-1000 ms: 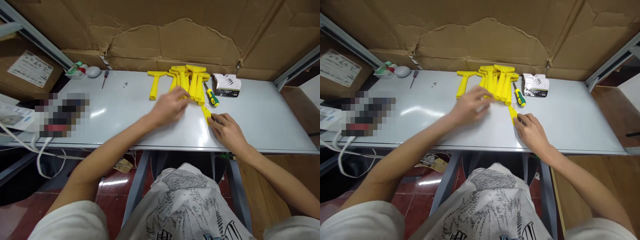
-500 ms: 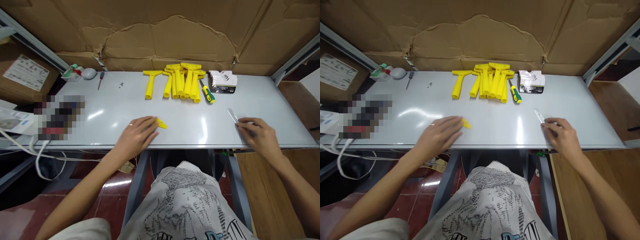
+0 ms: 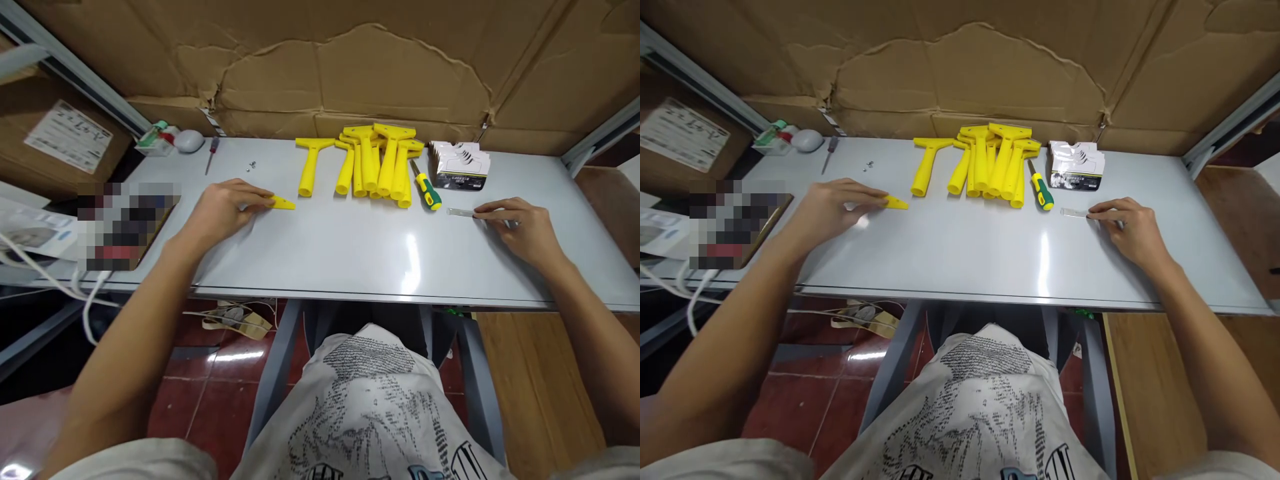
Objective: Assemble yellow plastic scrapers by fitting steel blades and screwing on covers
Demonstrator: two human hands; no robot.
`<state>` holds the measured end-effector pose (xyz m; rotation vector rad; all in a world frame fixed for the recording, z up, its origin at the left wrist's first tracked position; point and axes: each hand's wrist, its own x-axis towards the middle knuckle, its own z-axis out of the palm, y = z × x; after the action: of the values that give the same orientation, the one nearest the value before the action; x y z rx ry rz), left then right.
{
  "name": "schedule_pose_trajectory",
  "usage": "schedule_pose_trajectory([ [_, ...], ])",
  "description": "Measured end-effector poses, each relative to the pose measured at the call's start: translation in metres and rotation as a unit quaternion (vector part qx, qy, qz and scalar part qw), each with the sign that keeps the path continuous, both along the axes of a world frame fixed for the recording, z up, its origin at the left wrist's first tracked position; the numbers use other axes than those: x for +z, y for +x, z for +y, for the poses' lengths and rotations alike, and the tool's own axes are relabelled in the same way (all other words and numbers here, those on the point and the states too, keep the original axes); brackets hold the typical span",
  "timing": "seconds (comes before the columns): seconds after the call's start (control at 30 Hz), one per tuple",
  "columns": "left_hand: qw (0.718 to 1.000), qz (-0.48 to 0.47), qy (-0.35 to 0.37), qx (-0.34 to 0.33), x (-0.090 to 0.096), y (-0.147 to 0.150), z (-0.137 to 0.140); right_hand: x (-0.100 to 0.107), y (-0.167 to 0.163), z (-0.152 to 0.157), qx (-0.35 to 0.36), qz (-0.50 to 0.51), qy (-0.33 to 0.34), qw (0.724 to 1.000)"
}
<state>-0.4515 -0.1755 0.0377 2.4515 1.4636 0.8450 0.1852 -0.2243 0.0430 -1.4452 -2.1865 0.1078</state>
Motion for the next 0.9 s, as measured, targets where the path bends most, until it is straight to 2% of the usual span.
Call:
schedule_pose_trajectory([
  [0.23,0.999,-0.037,-0.018,0.033,0.009,-0.011,-0.008,-0.003,-0.001,-0.005,-0.008,0.010,0.005,1.000],
  [0.43,0.997,-0.058,-0.027,0.046,0.008,-0.017,0.013,-0.004,-0.004,0.004,0.007,0.001,0.013,1.000],
  [0.5,0.998,-0.037,-0.033,0.048,0.011,-0.017,0.020,-0.009,-0.002,0.006,0.008,0.001,0.033,0.999],
  [0.63,0.996,0.056,-0.057,0.044,0.022,-0.012,0.023,-0.017,0.001,0.008,0.013,0.011,0.117,0.993],
  [0.77,0.995,0.080,-0.051,0.041,0.027,-0.009,0.016,-0.005,-0.004,0.012,0.032,0.014,0.157,0.987],
  [0.9,0.996,0.068,-0.060,0.016,0.023,-0.020,0.013,0.016,-0.026,0.024,0.054,0.027,0.170,0.984],
])
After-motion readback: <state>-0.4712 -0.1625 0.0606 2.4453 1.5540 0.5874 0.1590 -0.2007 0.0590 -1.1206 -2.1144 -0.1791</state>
